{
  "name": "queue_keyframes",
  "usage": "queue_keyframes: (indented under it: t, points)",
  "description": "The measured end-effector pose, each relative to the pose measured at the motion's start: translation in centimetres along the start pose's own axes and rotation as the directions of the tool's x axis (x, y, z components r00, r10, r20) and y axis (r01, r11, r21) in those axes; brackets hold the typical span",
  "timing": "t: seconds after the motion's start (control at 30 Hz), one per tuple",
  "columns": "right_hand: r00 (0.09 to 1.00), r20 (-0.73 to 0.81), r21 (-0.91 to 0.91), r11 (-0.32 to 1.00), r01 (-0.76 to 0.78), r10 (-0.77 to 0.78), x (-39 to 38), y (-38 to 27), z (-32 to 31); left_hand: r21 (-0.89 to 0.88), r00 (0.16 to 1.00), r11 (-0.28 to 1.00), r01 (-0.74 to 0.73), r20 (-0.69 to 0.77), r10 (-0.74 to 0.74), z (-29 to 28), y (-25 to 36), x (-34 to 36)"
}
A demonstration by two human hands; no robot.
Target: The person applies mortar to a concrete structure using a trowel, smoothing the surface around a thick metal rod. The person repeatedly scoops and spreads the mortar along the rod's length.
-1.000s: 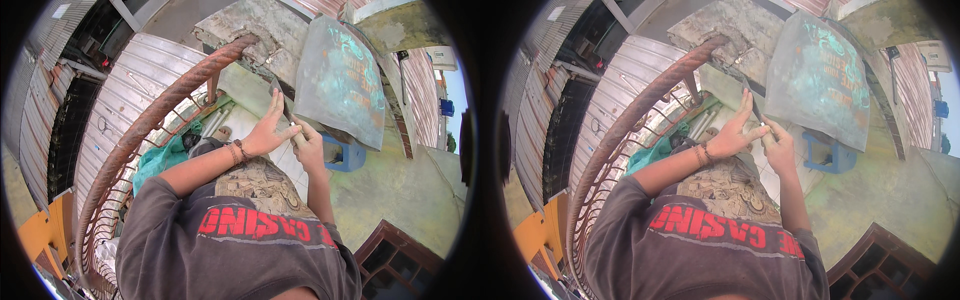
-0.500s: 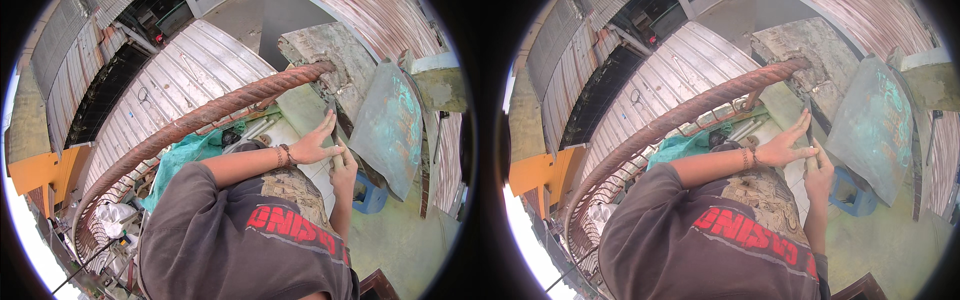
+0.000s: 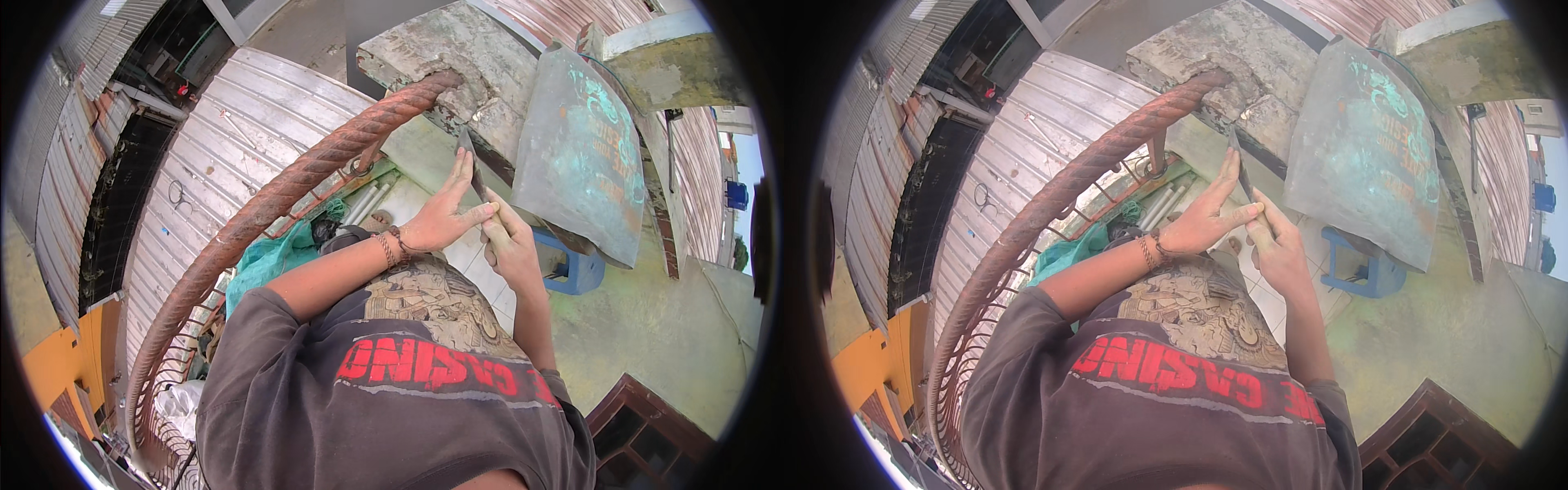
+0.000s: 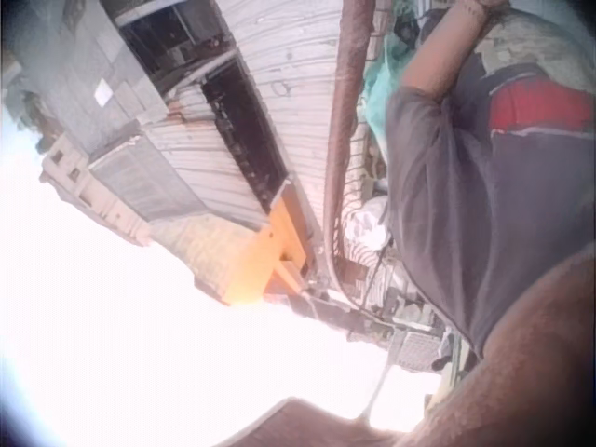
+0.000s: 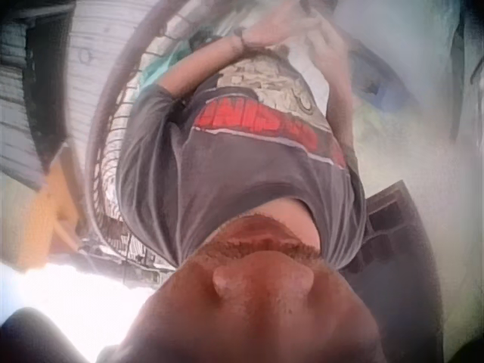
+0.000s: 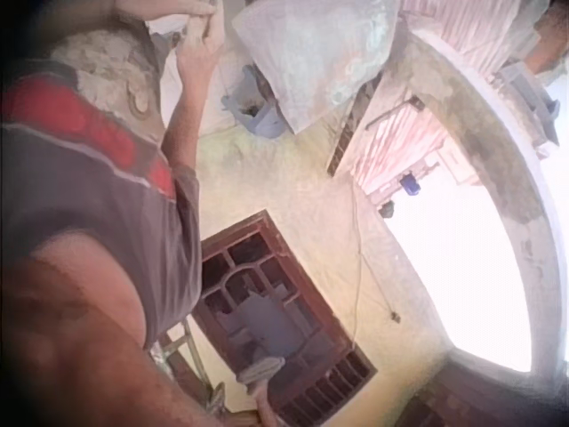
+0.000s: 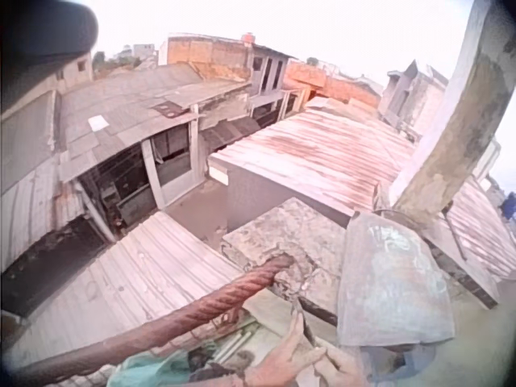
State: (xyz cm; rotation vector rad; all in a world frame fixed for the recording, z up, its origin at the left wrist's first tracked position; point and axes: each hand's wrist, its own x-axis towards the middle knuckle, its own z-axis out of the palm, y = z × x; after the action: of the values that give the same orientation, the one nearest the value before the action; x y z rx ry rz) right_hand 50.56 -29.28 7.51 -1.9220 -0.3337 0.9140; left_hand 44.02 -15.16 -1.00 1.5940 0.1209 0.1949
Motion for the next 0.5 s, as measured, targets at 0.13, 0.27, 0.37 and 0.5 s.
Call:
queue_keyframes:
  t: [0.13,0.27,0.37,0.5]
  points:
    - [0.999,-0.017,-0.027,0.999,0.03,-0.03,0.3,0.1,-0.2,0.029,1.0,0.999,0.02,0.024,-0.021,-0.6,0.8,-0.2]
    - [0.996,-0.083,-0.059,0.998,0.026,-0.031,1.5,-0.6,1.0,-0.049,0.999,0.998,0.038,0.003,-0.038,-0.8,0.1,0.3]
    - [0.995,-0.099,-0.104,0.994,0.02,-0.03,1.6,-1.2,1.6,-0.046,1.0,0.998,0.029,-0.008,-0.03,-1.3,0.2,0.4]
    - [0.993,-0.114,-0.07,0.997,0.011,-0.019,1.2,-1.8,1.6,-0.068,0.999,0.997,0.035,0.01,-0.034,-1.1,0.5,0.5]
